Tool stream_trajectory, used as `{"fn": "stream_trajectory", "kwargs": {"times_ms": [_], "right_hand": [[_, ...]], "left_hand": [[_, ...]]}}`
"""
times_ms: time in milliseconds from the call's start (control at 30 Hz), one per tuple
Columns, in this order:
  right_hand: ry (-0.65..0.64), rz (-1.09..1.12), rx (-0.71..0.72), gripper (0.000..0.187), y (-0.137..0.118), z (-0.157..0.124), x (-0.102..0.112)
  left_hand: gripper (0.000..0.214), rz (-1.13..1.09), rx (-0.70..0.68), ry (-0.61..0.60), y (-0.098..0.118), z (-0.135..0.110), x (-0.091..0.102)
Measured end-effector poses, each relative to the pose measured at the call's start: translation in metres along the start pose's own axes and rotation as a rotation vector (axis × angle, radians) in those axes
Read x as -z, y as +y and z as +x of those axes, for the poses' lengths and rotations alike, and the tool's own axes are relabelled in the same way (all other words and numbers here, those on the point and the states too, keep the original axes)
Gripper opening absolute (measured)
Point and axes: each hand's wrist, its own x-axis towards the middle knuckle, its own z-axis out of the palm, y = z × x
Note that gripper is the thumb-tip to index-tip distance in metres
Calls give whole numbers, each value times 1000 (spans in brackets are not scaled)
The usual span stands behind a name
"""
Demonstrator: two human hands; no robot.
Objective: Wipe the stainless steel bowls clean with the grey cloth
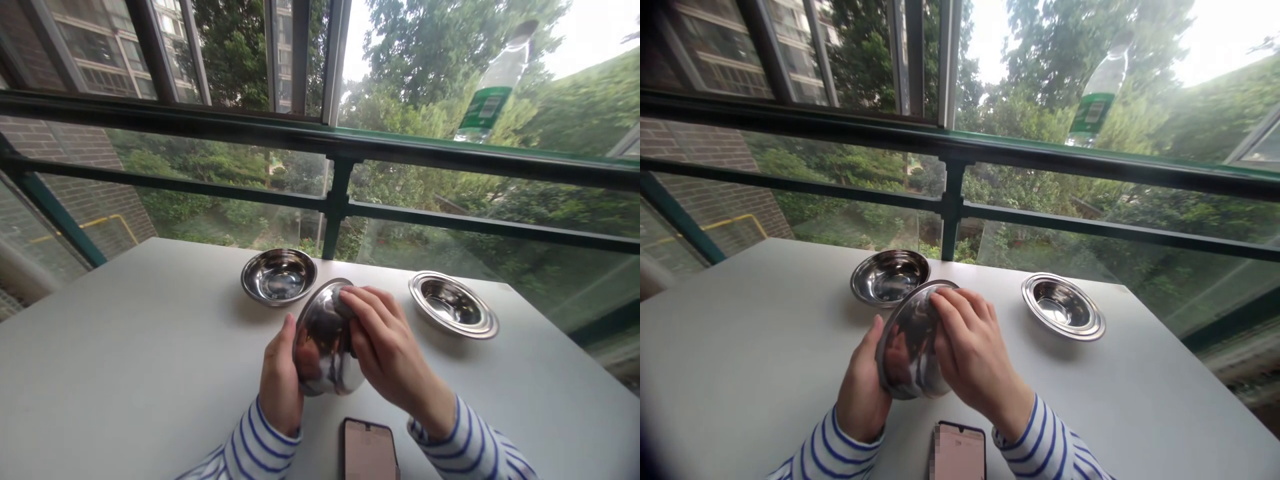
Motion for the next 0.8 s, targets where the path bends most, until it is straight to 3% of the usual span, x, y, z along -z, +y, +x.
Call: {"fn": "stream_trajectory", "kwargs": {"times_ms": [100,267,400,567,800], "right_hand": [[-24,-38,85,40,-10,-1,-2],[-39,-115,361,32,-33,-13,-18],[-30,-146,434,31,-37,-19,-26],[-45,-148,340,35,-34,-10,-12],[-2,-14,-5,34,-7,4,5]], "left_hand": [[32,-2,1,-20,3,1,-1],[40,-49,38,-76,11,0,-7],[44,-55,45,-80,14,-1,-7],[43,15,27,-118,11,-2,-4],[51,153,0,-79,6,-3,-1]]}}
